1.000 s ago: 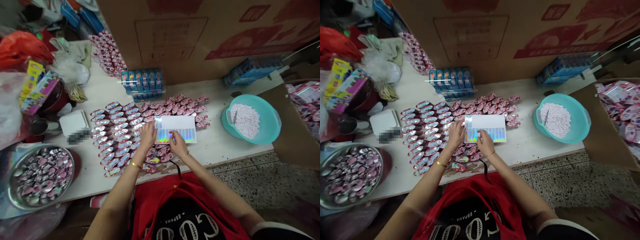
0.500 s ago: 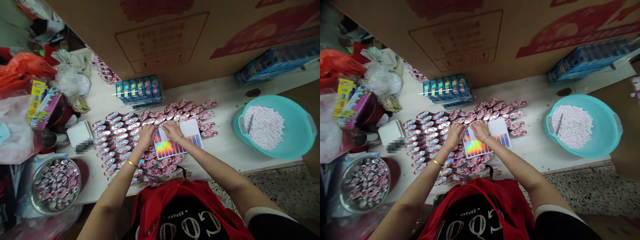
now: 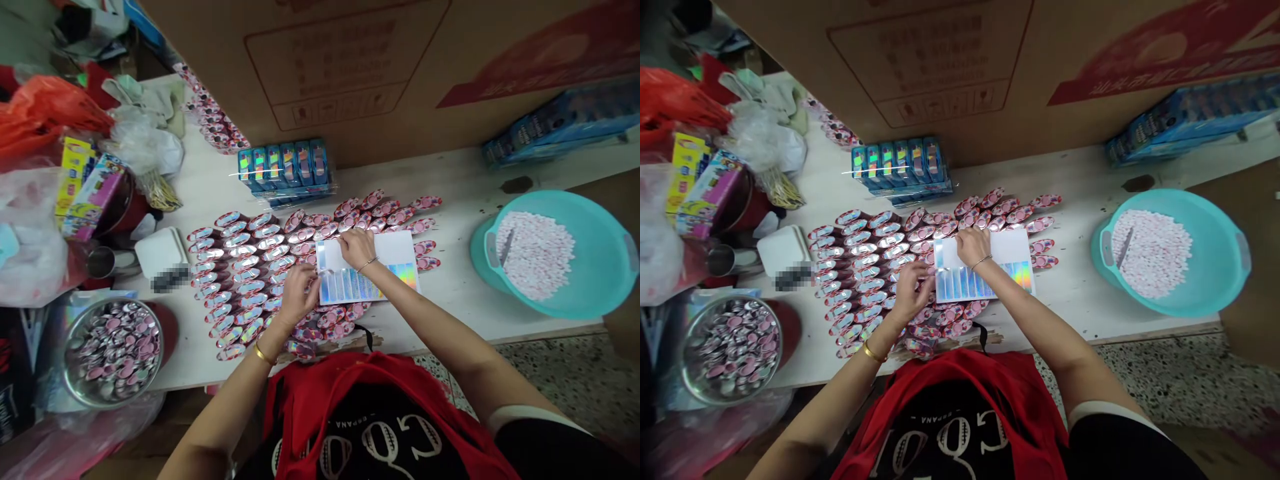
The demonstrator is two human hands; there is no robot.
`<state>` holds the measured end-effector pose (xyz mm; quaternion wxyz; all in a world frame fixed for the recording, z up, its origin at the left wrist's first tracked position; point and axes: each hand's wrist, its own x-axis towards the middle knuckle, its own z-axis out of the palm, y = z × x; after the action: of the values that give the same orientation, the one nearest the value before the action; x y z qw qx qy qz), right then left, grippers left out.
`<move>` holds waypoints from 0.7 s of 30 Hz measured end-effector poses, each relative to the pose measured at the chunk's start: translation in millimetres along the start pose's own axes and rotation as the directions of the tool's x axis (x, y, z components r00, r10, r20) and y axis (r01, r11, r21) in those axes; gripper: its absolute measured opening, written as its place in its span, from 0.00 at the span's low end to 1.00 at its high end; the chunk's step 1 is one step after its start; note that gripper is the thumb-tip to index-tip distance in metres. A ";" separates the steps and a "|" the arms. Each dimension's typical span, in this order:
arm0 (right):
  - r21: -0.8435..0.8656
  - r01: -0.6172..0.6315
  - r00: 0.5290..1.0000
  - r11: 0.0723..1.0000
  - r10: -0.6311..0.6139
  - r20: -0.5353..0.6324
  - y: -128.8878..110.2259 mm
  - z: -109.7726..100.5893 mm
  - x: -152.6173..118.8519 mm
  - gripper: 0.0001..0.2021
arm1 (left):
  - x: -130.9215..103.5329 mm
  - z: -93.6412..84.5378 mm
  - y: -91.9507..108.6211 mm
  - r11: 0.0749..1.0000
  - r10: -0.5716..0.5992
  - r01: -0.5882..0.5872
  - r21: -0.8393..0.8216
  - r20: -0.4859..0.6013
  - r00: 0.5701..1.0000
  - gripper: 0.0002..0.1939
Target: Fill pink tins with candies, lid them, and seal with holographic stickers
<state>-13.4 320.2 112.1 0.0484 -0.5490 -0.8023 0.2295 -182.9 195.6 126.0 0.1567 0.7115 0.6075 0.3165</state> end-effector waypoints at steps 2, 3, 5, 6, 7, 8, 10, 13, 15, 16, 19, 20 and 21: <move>-0.017 0.042 0.999 0.999 -0.042 -0.003 -1.1 -2.7 -2.0 0.13 | 10.2 -1.5 -1.9 0.996 -0.087 0.088 0.009 -0.082 0.993 0.13; -0.017 0.067 0.998 0.998 -0.067 -0.003 -2.8 -4.1 -3.4 0.13 | 18.2 -0.6 -4.3 0.992 -0.107 0.111 0.059 -0.073 0.992 0.17; -0.005 0.102 0.995 0.995 -0.102 -0.001 -6.9 -7.0 -6.4 0.13 | 34.9 4.0 -9.8 0.974 -0.109 0.100 0.204 0.029 0.994 0.23; 0.004 0.106 0.994 0.994 -0.106 0.001 -8.6 -8.5 -7.8 0.12 | 41.8 7.3 -12.2 0.959 -0.107 0.079 0.273 0.089 0.990 0.24; 0.014 0.103 0.995 0.995 -0.103 0.003 -9.8 -10.0 -8.9 0.12 | 46.8 11.1 -14.3 0.943 -0.104 0.054 0.329 0.137 0.985 0.25; 0.024 0.094 0.996 0.995 -0.094 0.007 -10.2 -11.4 -9.7 0.11 | 49.6 15.0 -15.9 0.930 -0.095 0.026 0.368 0.170 0.981 0.25; 0.043 0.063 0.998 0.997 -0.064 0.011 -8.4 -13.2 -10.2 0.11 | 49.2 23.2 -17.8 0.920 -0.057 -0.031 0.391 0.212 0.976 0.26; 0.071 0.013 1.000 0.997 -0.013 0.006 0.4 -11.8 -8.8 0.11 | 39.5 33.5 -16.1 0.937 0.000 -0.079 0.341 0.226 0.974 0.27; 0.077 -0.011 1.000 0.997 0.012 -0.013 9.7 -8.3 -7.5 0.11 | 31.2 36.6 -10.1 0.958 0.018 -0.075 0.275 0.202 0.979 0.27; 0.070 -0.018 1.000 0.997 0.019 -0.024 15.2 -6.2 -7.3 0.11 | 27.0 36.3 -5.6 0.971 0.017 -0.060 0.233 0.182 0.983 0.26; 0.012 -0.022 0.998 1.000 0.022 -0.054 31.3 -2.3 -9.8 0.12 | 15.7 26.8 10.7 0.998 -0.057 0.055 0.021 0.087 0.995 0.25; -0.004 -0.016 0.997 1.000 0.016 -0.070 34.6 -2.3 -11.8 0.13 | 13.0 21.2 15.3 0.989 -0.121 0.123 -0.077 0.035 0.992 0.26; -0.004 -0.005 0.995 1.000 0.005 -0.096 35.8 -2.7 -14.1 0.13 | 11.2 15.0 18.4 0.963 -0.206 0.197 -0.184 -0.031 0.978 0.27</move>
<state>23.8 318.8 101.9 0.0853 -0.5614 -0.7981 0.2014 -158.6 204.9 128.9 0.2367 0.6208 0.6493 0.3701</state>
